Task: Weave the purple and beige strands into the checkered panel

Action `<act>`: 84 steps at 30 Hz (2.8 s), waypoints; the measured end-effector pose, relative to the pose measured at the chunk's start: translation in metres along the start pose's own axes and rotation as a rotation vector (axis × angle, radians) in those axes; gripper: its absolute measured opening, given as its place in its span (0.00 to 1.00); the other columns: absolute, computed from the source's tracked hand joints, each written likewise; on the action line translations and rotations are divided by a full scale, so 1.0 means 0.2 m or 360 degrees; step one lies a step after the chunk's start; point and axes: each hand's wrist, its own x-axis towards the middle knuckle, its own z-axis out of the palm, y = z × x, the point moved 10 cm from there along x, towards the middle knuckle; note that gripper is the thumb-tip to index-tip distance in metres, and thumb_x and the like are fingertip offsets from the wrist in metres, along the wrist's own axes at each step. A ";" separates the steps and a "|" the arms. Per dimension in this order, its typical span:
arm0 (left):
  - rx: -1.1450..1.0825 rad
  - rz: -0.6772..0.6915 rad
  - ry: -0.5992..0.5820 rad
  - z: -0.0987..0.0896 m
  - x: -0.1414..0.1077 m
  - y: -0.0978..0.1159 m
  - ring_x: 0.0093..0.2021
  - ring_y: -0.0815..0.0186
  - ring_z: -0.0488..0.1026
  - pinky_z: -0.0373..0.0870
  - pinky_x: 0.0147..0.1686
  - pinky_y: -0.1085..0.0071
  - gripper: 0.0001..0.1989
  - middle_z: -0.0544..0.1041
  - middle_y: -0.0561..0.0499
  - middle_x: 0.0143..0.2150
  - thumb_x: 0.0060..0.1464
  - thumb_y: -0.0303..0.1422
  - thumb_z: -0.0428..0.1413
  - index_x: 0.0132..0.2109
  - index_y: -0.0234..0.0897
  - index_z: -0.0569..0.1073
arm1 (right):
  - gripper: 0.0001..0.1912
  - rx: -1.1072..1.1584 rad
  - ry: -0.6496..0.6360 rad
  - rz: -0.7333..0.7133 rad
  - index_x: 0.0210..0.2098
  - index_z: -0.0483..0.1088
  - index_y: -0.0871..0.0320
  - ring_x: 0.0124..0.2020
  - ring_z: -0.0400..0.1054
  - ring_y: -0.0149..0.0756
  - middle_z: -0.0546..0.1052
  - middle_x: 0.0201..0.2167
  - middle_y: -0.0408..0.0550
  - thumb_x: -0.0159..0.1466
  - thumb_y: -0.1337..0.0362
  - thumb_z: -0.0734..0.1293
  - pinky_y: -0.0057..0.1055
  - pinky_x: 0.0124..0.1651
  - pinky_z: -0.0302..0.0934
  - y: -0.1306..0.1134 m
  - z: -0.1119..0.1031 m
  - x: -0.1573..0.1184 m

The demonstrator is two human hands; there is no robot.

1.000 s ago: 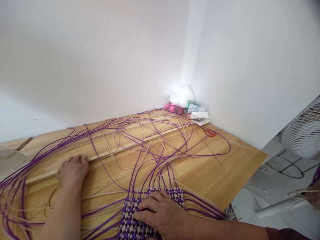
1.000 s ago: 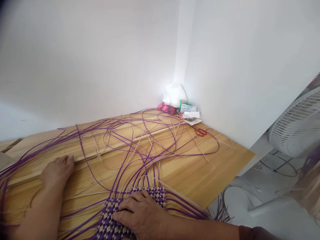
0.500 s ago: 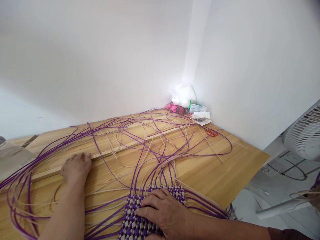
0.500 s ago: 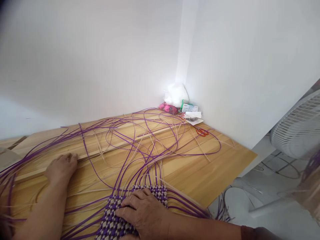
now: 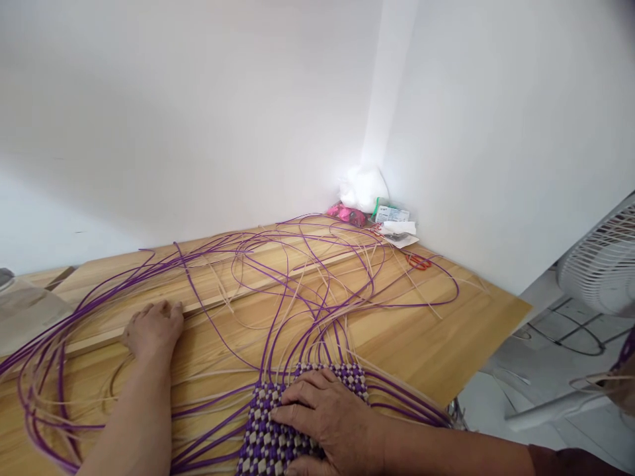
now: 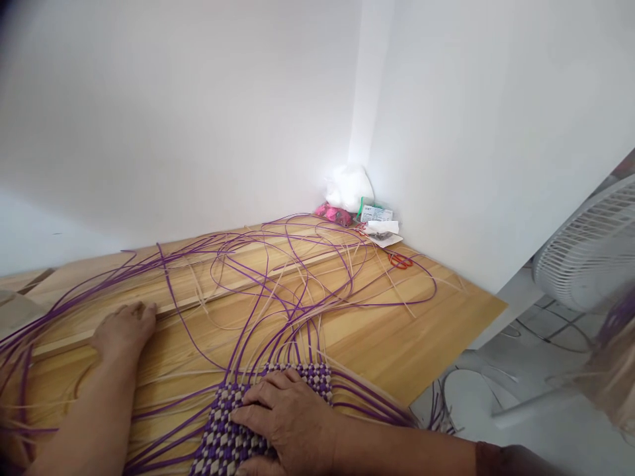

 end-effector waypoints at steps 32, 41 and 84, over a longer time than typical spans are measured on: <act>-0.0083 -0.0083 -0.0030 -0.01 -0.01 -0.02 0.63 0.48 0.60 0.57 0.58 0.50 0.33 0.64 0.38 0.64 0.54 0.51 0.42 0.59 0.36 0.68 | 0.24 -0.0531 0.0140 -0.0452 0.60 0.58 0.61 0.62 0.54 0.34 0.66 0.59 0.48 0.70 0.54 0.55 0.29 0.68 0.42 -0.07 0.13 0.13; -0.0038 -0.0105 -0.0016 -0.01 -0.01 -0.02 0.62 0.48 0.61 0.58 0.58 0.51 0.34 0.65 0.39 0.63 0.54 0.52 0.41 0.59 0.38 0.68 | 0.25 -0.0743 0.0172 -0.0460 0.60 0.59 0.59 0.64 0.52 0.38 0.65 0.61 0.43 0.70 0.53 0.52 0.33 0.68 0.44 -0.04 0.18 0.12; -0.0125 -0.0039 -0.0024 0.01 0.01 -0.03 0.63 0.47 0.59 0.56 0.59 0.50 0.32 0.63 0.40 0.65 0.56 0.51 0.43 0.59 0.35 0.68 | 0.32 -0.0252 0.0014 -0.0353 0.64 0.56 0.61 0.68 0.47 0.40 0.62 0.64 0.50 0.67 0.47 0.57 0.34 0.70 0.40 -0.03 0.15 0.12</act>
